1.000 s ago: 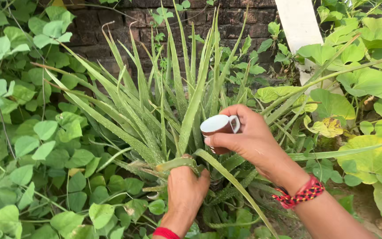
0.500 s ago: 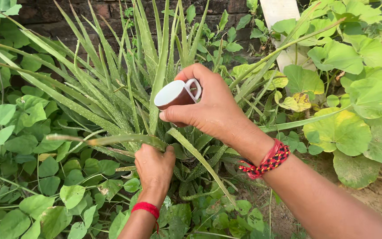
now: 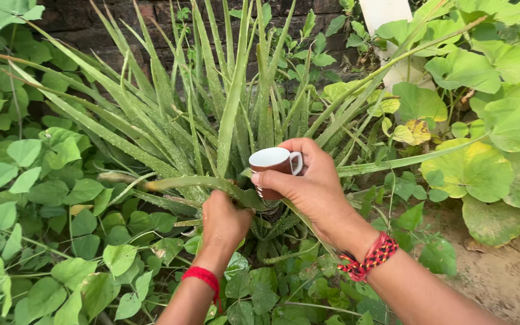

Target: The person pours a white liquid from a cup onto plants, refills the cup from a metal bucket, and applies a white substance to the leaves of an aloe vera plant.

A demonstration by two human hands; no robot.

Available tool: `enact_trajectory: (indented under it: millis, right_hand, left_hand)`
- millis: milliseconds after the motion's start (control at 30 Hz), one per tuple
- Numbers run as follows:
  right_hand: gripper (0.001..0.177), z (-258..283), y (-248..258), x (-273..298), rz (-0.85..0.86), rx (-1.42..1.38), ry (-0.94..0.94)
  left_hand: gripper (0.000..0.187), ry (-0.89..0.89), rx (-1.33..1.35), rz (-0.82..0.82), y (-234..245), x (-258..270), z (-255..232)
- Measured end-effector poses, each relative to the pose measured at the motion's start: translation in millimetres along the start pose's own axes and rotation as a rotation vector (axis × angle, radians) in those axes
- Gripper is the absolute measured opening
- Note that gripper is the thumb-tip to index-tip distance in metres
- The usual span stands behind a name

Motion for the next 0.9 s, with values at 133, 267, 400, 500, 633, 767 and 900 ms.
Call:
enact_trajectory:
  millis: [133,267,400,500,633,767,900]
  right_hand:
    - [0.047,-2,3,9,-0.021,0.031,0.010]
    - [0.052,-8,8,20,-0.041,0.028,0.047]
    - [0.054,-19,21,25,-0.082,0.204,0.211]
    - [0.054,-28,21,20,-0.095,0.103,0.194]
    - [0.056,-23,12,13,-0.133,0.141,0.216]
    - [0.058,-18,3,15,-0.178,0.263,0.283]
    - [0.061,-23,0,20,-0.169,0.323,0.276]
  left_hand:
    - [0.031,0.210,0.073,-0.042,-15,5,6]
    - [0.033,0.350,0.128,-0.103,-36,33,9]
    - [0.032,-0.124,-0.593,0.475,-58,68,-15]
    - [0.048,-0.610,-1.184,0.719,-64,62,-33]
    - [0.073,-0.854,-1.654,0.769,-61,44,-42]
    - [0.079,-0.762,-1.816,0.867,-63,34,-30]
    - [0.079,-0.799,-1.819,0.862,-80,28,-11]
Point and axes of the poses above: each hand's wrist, its own x-axis away from the middle knuckle, its own y-axis out of the back of the hand, z = x × y, the point moved 3 cm from there along -x, towards the middle knuckle, and after that the axes turned 8 degrees about -y, right-handed, at the moved point
